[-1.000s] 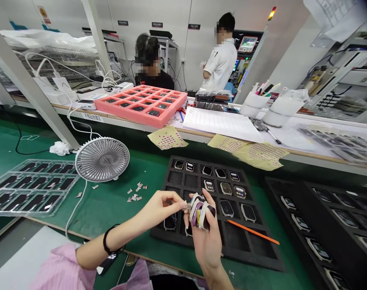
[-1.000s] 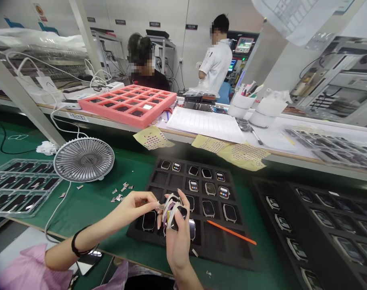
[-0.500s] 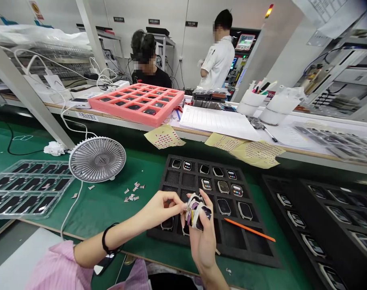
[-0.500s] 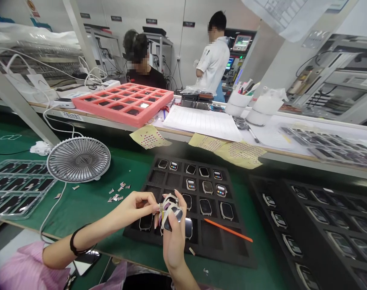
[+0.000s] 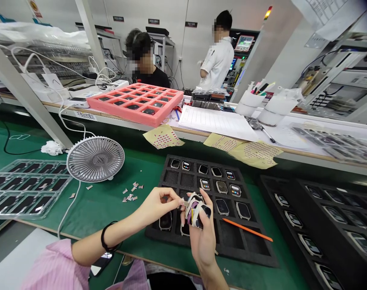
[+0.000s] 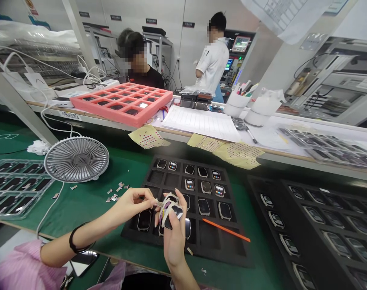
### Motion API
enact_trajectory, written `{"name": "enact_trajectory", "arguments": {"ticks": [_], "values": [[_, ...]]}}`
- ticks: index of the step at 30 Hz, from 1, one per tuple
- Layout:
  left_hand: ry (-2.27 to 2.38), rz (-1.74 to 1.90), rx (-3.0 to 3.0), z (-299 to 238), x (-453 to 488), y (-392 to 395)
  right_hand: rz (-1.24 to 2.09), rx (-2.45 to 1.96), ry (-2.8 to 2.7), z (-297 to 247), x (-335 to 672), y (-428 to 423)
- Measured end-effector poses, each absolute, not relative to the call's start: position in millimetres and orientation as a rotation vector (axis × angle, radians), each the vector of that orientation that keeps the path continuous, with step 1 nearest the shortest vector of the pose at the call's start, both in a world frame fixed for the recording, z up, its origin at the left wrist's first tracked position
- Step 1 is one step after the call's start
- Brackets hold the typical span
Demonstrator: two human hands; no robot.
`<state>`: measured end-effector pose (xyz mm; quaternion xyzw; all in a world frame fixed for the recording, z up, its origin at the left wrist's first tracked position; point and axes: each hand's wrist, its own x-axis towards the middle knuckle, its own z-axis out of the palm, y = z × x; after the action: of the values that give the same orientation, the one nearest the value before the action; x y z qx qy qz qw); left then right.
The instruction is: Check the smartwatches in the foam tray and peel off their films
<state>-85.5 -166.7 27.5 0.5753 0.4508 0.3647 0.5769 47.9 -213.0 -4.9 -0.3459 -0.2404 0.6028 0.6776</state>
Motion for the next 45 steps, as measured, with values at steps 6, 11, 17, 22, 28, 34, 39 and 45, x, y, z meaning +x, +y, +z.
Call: {"name": "enact_trajectory", "arguments": {"ticks": [6, 11, 17, 22, 28, 34, 39, 45], "values": [[0.976, 0.760, 1.366, 30, -84, -166, 1.352, -0.826, -0.567, -6, 49, -214], [0.913, 0.650, 1.231, 25, -82, -168, 1.400, -0.780, -0.571, -11, 50, -218], [0.804, 0.526, 1.097, 4, -86, -175, 1.539, -0.728, -0.555, -19, 44, -227], [1.045, 0.640, 1.495, 4, -128, -148, 1.672, -0.666, -0.588, -14, 42, -225], [1.732, 0.263, 2.109, -31, -192, -113, 1.727, -0.722, -0.409, -7, 53, -211], [1.699, 0.090, 2.178, -62, -205, -104, 1.842, -0.726, -0.218, -4, 58, -205], [1.585, 0.144, 2.221, -47, -200, -104, 1.938, -0.667, -0.148, -2, 60, -200], [0.931, 1.000, 2.061, 10, -151, -144, 2.054, -0.632, -0.097, -2, 55, -197]]}}
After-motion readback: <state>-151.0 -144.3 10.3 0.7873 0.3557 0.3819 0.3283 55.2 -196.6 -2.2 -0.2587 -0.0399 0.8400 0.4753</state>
